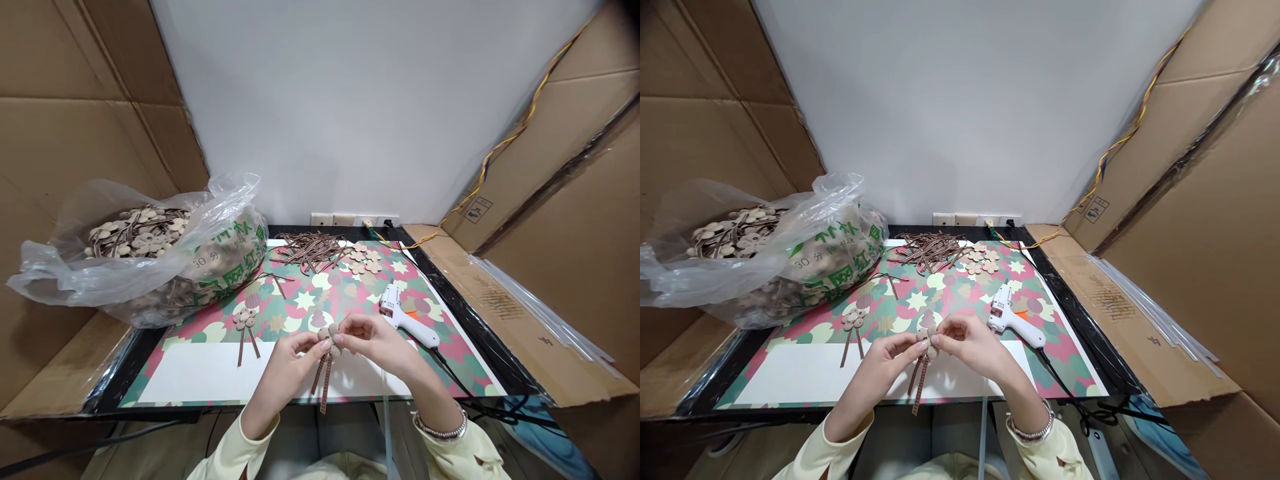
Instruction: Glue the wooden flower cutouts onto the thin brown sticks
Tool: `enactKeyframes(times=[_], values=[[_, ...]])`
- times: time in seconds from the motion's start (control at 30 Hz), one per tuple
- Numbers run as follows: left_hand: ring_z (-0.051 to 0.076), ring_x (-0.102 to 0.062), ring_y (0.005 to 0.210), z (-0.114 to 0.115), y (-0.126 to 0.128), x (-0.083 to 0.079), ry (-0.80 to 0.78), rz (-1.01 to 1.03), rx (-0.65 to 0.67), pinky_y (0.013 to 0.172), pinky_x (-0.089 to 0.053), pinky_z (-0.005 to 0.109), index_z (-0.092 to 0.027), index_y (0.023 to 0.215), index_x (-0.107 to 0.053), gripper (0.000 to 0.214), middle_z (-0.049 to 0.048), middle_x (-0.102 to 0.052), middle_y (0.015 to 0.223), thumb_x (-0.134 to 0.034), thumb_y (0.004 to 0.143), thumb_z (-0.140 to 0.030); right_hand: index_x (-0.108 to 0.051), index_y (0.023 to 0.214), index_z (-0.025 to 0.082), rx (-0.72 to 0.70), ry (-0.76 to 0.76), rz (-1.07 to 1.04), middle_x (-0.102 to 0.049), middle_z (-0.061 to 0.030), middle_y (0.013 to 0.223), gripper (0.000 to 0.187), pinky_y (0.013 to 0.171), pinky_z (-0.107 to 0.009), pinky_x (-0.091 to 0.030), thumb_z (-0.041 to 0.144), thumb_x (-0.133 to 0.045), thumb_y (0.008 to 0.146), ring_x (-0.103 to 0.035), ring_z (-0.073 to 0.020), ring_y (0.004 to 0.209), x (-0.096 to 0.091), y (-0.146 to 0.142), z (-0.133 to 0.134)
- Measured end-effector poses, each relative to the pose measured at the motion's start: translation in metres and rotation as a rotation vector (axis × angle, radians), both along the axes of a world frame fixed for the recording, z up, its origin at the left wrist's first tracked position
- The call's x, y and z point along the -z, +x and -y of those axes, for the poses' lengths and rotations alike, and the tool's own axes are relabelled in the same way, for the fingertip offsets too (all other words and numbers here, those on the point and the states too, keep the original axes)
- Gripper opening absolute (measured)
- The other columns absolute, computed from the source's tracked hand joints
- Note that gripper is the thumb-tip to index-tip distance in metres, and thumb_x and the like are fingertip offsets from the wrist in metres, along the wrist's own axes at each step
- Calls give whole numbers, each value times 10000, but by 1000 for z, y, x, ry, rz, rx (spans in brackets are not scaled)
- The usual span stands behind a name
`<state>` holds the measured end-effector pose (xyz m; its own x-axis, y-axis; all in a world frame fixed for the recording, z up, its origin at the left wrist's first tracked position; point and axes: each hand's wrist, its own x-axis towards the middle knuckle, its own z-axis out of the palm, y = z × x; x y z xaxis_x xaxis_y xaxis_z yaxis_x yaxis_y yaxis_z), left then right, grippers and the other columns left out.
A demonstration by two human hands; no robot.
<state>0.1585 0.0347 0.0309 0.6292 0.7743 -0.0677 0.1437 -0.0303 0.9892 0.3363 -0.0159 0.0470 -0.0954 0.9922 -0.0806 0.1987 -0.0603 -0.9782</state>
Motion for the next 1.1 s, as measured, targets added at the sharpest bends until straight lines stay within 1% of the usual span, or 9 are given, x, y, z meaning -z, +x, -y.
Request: enactKeyframes(times=[0.17, 0.3, 0.43, 0.6, 0.8, 0.87, 0.93, 1.03, 1.1], values=[[150, -553, 699, 0, -1, 0, -8, -2, 4, 664, -419, 228, -152, 735, -658, 255, 15, -638, 723, -566, 811, -378, -584, 725, 160, -13, 2, 31, -549, 5, 657, 226, 587, -240, -375, 371, -595, 807, -473, -114, 619, 0, 1, -2], [153, -554, 692, -2, -3, -2, -60, 11, 65, 668, -432, 237, -145, 756, -655, 243, 16, -626, 709, -574, 801, -369, -592, 720, 161, -22, 3, 35, -559, 5, 655, 250, 593, -239, -378, 400, -608, 792, -485, -118, 626, -1, 3, -3], [162, -575, 721, 0, -6, -1, -104, 24, 66, 688, -440, 249, -150, 836, -664, 202, 34, -660, 795, -611, 776, -336, -587, 726, 164, -17, 3, 9, -562, 3, 662, 253, 591, -234, -378, 408, -610, 791, -487, -117, 630, -1, 4, -4], [189, -590, 831, 0, -14, 2, -121, 40, 93, 744, -440, 262, -169, 977, -673, 254, 56, -673, 901, -602, 790, -326, -589, 724, 162, -16, -4, 50, -531, 10, 655, 254, 583, -233, -369, 407, -609, 788, -465, -112, 621, -4, 3, -4], [162, -566, 730, 0, -24, 6, -163, 11, 75, 638, -422, 237, -185, 1042, -673, 309, 40, -666, 808, -605, 787, -346, -603, 739, 161, -2, -8, 58, -566, 6, 667, 258, 578, -233, -368, 414, -607, 788, -471, -111, 615, -10, 0, -5], [149, -554, 690, 1, -26, 6, -169, 7, 77, 620, -419, 235, -181, 1034, -672, 314, 39, -661, 803, -609, 783, -358, -601, 733, 160, -3, -1, 55, -565, 9, 660, 257, 576, -234, -370, 410, -607, 789, -475, -111, 609, -12, -2, -5], [153, -560, 700, 0, -28, 6, -168, 1, 68, 643, -430, 243, -171, 1007, -677, 308, 45, -664, 825, -623, 769, -359, -599, 729, 158, 4, 5, 57, -569, 6, 662, 256, 577, -236, -375, 406, -604, 793, -486, -113, 614, -15, -3, -5], [171, -577, 740, -2, -35, 9, -142, -17, 45, 704, -444, 261, -156, 910, -690, 264, 50, -664, 803, -614, 768, -366, -599, 746, 162, 28, 2, 42, -600, -9, 709, 251, 605, -245, -405, 408, -601, 797, -535, -132, 667, -19, -4, -3], [165, -578, 703, -4, -42, 15, -126, -28, 18, 701, -448, 264, -146, 839, -677, 254, 44, -649, 748, -590, 784, -379, -595, 758, 168, 30, -4, 9, -627, -24, 766, 257, 653, -261, -437, 421, -593, 803, -580, -156, 735, -22, -2, -1]])
